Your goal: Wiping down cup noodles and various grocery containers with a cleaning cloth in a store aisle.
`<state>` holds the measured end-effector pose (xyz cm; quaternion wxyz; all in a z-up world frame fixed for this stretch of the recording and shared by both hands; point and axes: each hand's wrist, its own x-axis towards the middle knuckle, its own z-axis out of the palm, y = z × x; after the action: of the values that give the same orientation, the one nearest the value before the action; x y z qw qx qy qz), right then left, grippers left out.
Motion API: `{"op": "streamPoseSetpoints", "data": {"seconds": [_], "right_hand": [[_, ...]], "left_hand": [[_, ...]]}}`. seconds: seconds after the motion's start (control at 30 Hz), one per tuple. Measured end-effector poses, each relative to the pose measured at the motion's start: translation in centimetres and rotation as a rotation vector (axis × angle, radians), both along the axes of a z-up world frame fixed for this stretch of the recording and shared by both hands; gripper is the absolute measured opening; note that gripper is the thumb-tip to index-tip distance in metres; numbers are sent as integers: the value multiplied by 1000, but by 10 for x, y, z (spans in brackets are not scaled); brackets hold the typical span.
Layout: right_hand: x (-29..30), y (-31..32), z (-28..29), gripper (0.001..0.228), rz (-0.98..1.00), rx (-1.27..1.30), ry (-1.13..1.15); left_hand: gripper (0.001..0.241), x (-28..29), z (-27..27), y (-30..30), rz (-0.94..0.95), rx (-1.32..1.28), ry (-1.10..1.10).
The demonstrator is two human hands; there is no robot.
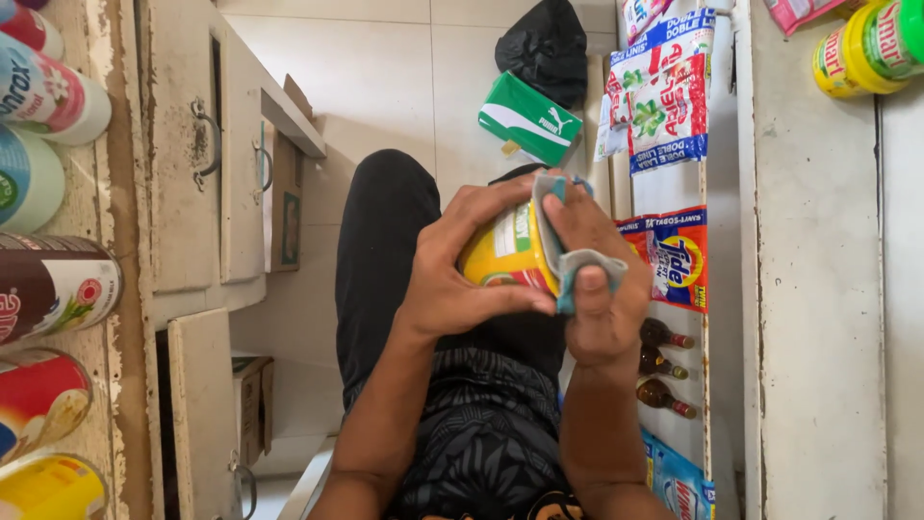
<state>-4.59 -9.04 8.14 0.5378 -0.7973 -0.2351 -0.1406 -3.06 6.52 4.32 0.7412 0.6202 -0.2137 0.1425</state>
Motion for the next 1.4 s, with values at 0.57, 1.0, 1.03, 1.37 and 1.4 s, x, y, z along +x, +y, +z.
{"op": "streamPoseSetpoints", "data": {"seconds": [0.57,1.0,1.03,1.37,1.4], "right_hand": [[0,-9,-35,69,-101,71,-250],[14,0,-29,41,-147,230,-191],[7,1,-26,41,-145,230,-191],[13,-5,-35,65,-135,182,-360],[13,-6,-37,71,-132,213,-337]], "left_hand": [[72,1,-25,-24,-34,-345,78],[61,-5,13,-18,101,-12,105],[61,-5,12,-17,103,-13,105],[91,-7,16,1,-117,273,277],[91,-7,16,0,-105,260,276]]}}
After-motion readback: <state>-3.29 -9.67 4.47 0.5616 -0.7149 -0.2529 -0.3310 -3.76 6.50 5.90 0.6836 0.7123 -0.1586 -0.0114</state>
